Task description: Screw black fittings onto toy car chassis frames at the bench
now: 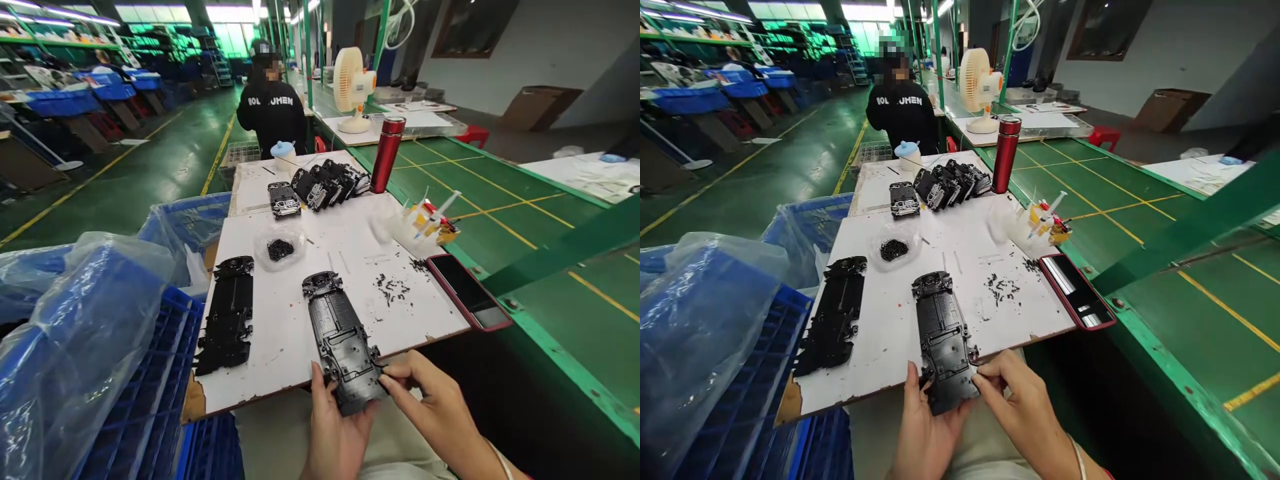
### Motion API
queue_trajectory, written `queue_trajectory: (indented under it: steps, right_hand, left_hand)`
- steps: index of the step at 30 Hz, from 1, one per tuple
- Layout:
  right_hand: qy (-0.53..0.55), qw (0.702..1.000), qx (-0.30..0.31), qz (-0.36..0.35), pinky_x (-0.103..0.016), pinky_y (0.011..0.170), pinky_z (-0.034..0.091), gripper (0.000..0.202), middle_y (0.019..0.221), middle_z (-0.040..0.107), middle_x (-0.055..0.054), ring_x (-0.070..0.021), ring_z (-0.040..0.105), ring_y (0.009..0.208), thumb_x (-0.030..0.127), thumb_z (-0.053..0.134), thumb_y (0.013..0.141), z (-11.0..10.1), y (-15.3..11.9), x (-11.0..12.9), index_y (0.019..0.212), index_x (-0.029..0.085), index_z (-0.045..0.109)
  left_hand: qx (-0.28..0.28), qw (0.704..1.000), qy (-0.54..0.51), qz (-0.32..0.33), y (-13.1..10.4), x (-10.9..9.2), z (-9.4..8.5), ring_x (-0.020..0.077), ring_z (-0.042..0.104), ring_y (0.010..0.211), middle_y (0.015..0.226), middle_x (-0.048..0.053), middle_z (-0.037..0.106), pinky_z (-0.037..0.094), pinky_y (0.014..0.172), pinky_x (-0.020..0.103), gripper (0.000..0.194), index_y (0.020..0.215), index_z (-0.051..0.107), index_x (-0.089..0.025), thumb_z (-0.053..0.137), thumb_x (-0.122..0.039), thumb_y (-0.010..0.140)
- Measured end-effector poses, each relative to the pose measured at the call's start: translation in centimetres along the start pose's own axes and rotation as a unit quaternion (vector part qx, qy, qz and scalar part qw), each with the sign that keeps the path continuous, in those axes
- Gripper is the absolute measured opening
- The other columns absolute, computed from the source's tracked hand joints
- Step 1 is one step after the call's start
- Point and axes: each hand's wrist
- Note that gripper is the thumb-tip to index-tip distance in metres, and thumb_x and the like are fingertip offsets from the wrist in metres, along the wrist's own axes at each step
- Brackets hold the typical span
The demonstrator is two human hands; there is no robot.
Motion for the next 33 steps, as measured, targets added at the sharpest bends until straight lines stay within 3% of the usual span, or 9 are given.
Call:
queue_trajectory:
  steps: [4,7,10,13,17,21,25,28,33]
  right_hand:
    - [0.059,0.992,0.090,0.068,-0.025,0.055,0.048,0.025,0.068,0.066,-0.002,-0.0143,0.059,0.059,0.041,0.058,0.089,-2.4,2.5,-0.6,0.078,0.020,0.066]
    - [0.051,0.993,-0.038,0.099,-0.027,0.063,0.051,0.031,0.068,0.065,-0.002,-0.0145,0.060,0.063,0.044,0.054,0.089,-5.8,6.9,-1.9,0.072,0.020,0.061]
    - [0.046,0.975,-0.192,0.104,-0.032,0.073,0.055,0.023,0.079,0.068,-0.005,-0.0159,0.065,0.070,0.040,0.054,0.086,-9.0,12.1,-4.4,0.088,0.018,0.059]
    - [0.015,0.961,-0.242,0.134,-0.034,0.079,0.057,0.024,0.096,0.070,-0.011,-0.0180,0.070,0.084,0.032,0.049,0.086,-10.6,16.3,-7.0,0.102,0.015,0.054]
    - [-0.065,0.958,-0.223,0.171,-0.043,0.086,0.053,0.028,0.094,0.072,-0.016,-0.0259,0.069,0.093,0.025,0.053,0.081,-10.6,19.3,-9.0,0.105,0.010,0.056]
    - [-0.161,0.944,-0.220,0.185,-0.045,0.096,0.044,0.036,0.111,0.068,-0.022,-0.0334,0.061,0.111,0.025,0.057,0.080,-10.0,20.5,-9.4,0.111,0.008,0.058]
    - [-0.225,0.932,-0.210,0.191,-0.041,0.088,0.045,0.036,0.107,0.068,-0.023,-0.0340,0.062,0.105,0.032,0.054,0.085,-9.5,21.9,-9.8,0.111,0.008,0.059]
    - [-0.264,0.925,-0.193,0.192,-0.039,0.083,0.045,0.030,0.097,0.070,-0.022,-0.0347,0.064,0.098,0.034,0.052,0.088,-9.2,22.8,-10.0,0.100,0.010,0.063]
    - [-0.306,0.923,-0.165,0.165,-0.039,0.080,0.044,0.031,0.089,0.070,-0.022,-0.0346,0.065,0.091,0.035,0.045,0.094,-8.9,23.5,-10.1,0.088,0.011,0.063]
  left_hand:
    - [0.121,0.993,-0.011,-0.006,0.2,0.3,-1.1,0.0323,0.064,0.111,0.116,0.014,0.070,0.049,0.096,0.049,0.053,0.107,0.073,-0.018,0.042,-0.058,0.092]
    - [0.208,0.977,0.016,-0.041,0.1,0.1,-1.5,0.0368,0.056,0.122,0.130,0.015,0.062,0.047,0.098,0.053,0.063,0.121,0.067,-0.019,0.035,-0.064,0.091]
    - [0.270,0.960,0.034,-0.064,0.2,-0.5,-1.5,0.0344,0.052,0.127,0.139,0.014,0.054,0.048,0.098,0.047,0.072,0.126,0.063,-0.018,0.029,-0.070,0.089]
    - [0.298,0.951,0.037,-0.068,0.3,-0.9,-1.4,0.0313,0.052,0.128,0.139,0.011,0.053,0.049,0.098,0.040,0.077,0.127,0.063,-0.017,0.025,-0.072,0.089]
    - [0.304,0.950,0.031,-0.060,0.4,-1.0,-1.5,0.0268,0.054,0.126,0.139,0.009,0.055,0.050,0.095,0.035,0.076,0.128,0.062,-0.018,0.018,-0.069,0.092]
    - [0.292,0.953,0.013,-0.075,0.8,-0.9,-2.0,0.0275,0.053,0.127,0.139,0.010,0.055,0.049,0.095,0.035,0.074,0.130,0.060,-0.016,0.019,-0.066,0.093]
    - [0.293,0.951,-0.004,-0.097,1.3,-1.1,-2.6,0.0327,0.048,0.131,0.140,0.011,0.054,0.043,0.102,0.040,0.071,0.130,0.060,-0.015,0.027,-0.065,0.093]
    - [0.308,0.946,-0.009,-0.104,1.4,-1.3,-2.8,0.0339,0.047,0.131,0.140,0.012,0.054,0.039,0.106,0.041,0.069,0.132,0.059,-0.015,0.036,-0.065,0.090]
    - [0.292,0.950,-0.035,-0.103,1.0,-1.2,-2.2,0.0309,0.056,0.122,0.135,0.016,0.058,0.046,0.098,0.038,0.070,0.130,0.060,-0.012,0.035,-0.064,0.091]
Point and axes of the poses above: each hand's wrist, its own y-axis towards the middle knuckle, its own z-axis out of the palm, x = y × z
